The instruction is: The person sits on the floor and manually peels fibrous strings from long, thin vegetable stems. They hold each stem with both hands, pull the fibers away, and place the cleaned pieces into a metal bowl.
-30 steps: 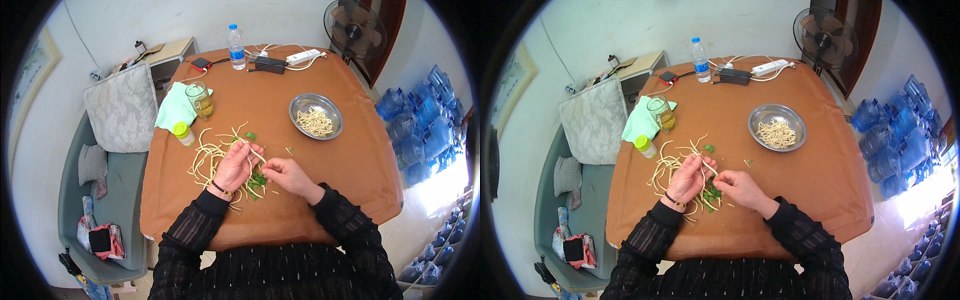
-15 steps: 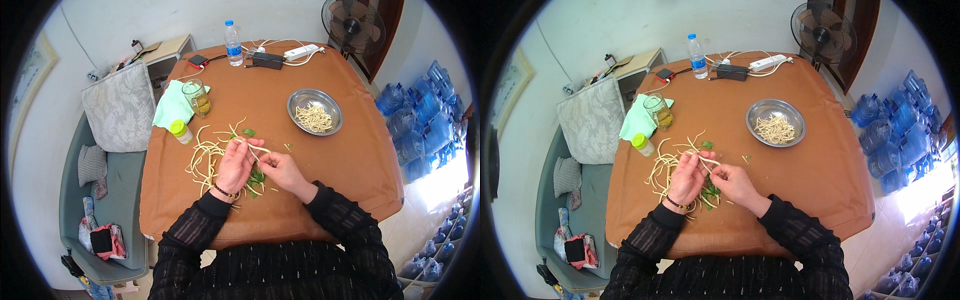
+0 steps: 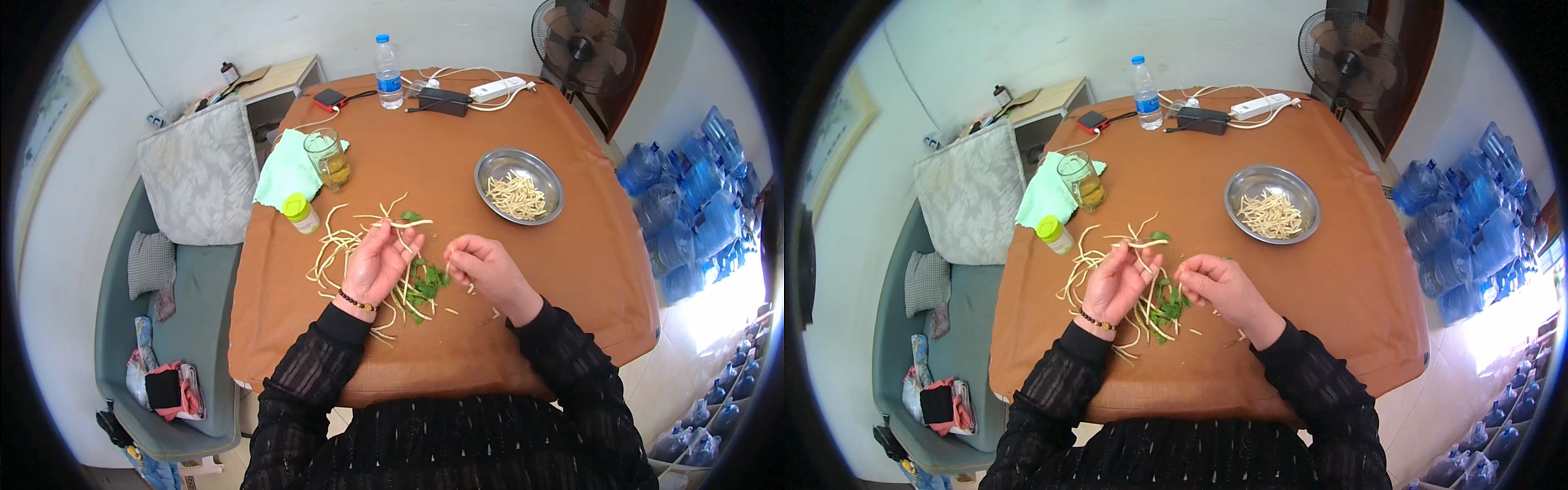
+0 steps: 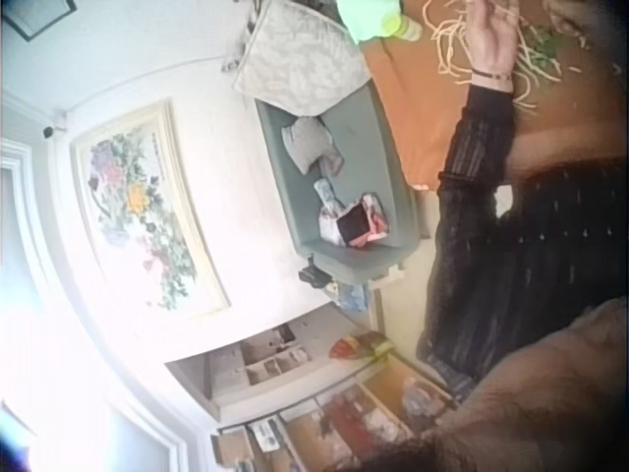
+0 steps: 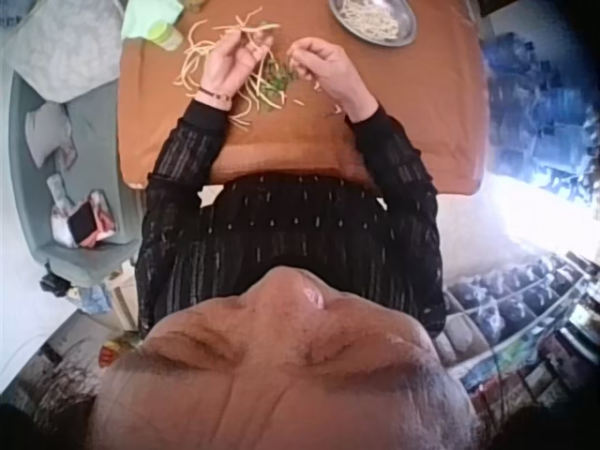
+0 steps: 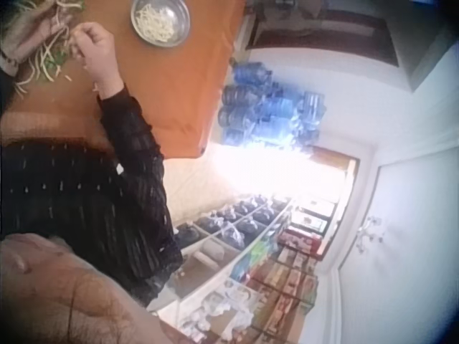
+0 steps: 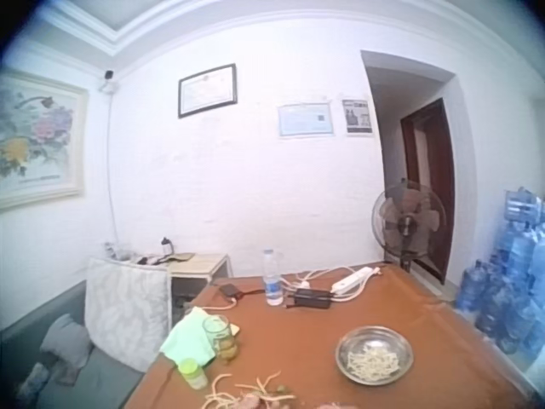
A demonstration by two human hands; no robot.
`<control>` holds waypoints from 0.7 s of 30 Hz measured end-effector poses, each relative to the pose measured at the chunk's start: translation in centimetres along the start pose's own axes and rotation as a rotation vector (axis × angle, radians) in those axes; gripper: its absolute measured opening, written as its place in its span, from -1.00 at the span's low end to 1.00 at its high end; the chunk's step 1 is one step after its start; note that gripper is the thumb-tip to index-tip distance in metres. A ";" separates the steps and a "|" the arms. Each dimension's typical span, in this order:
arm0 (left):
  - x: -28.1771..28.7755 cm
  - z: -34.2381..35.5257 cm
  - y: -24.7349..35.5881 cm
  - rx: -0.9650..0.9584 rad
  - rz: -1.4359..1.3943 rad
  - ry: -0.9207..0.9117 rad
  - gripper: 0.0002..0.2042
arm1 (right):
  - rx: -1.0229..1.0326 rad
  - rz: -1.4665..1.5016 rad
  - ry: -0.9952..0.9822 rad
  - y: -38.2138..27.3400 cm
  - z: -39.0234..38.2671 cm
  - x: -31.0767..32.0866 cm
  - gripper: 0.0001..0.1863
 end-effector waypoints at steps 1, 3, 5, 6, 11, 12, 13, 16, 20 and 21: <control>-0.9 0.0 -0.5 0.020 0.019 -0.050 -0.85 | -0.043 0.062 0.039 1.4 0.2 0.8 -0.85; -0.9 -0.2 -1.0 0.015 0.051 -0.038 -0.86 | -0.090 0.136 0.088 2.9 0.3 1.5 -0.83; -0.5 0.0 -1.3 0.019 0.078 -0.044 -0.86 | -0.099 0.161 0.108 3.5 0.4 1.6 -0.82; -0.4 0.0 -1.4 0.018 0.092 -0.039 -0.86 | -0.092 0.099 0.088 3.4 0.5 1.4 -0.82; 0.3 0.5 -2.7 0.034 0.173 0.006 -0.92 | 0.005 0.004 0.128 3.4 0.9 0.4 -0.84; 0.0 0.5 -2.9 0.020 0.197 -0.010 -0.91 | -0.005 -0.007 0.146 3.8 0.9 0.4 -0.83; -0.4 0.6 -3.2 0.005 0.222 -0.026 -0.90 | -0.016 -0.018 0.164 4.2 0.9 0.4 -0.83; -0.3 0.5 -3.8 -0.006 0.264 -0.017 -0.90 | 0.003 -0.013 0.178 4.3 0.8 0.2 -0.80; -0.1 0.5 -4.1 0.001 0.247 -0.033 -0.91 | 0.018 0.055 0.245 4.0 0.7 0.4 -0.79; -0.4 0.5 -4.0 -0.005 0.248 -0.052 -0.91 | 0.028 0.059 0.247 3.8 0.7 0.3 -0.80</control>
Point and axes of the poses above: each hand's wrist, its own z-axis towards the middle knuckle, its own x-axis out of the back of the hand, y = z × x, the point moved 9 cm from there along z, towards the middle knuckle, and after that the axes turned 14 degrees about x, right-handed, at the moved point
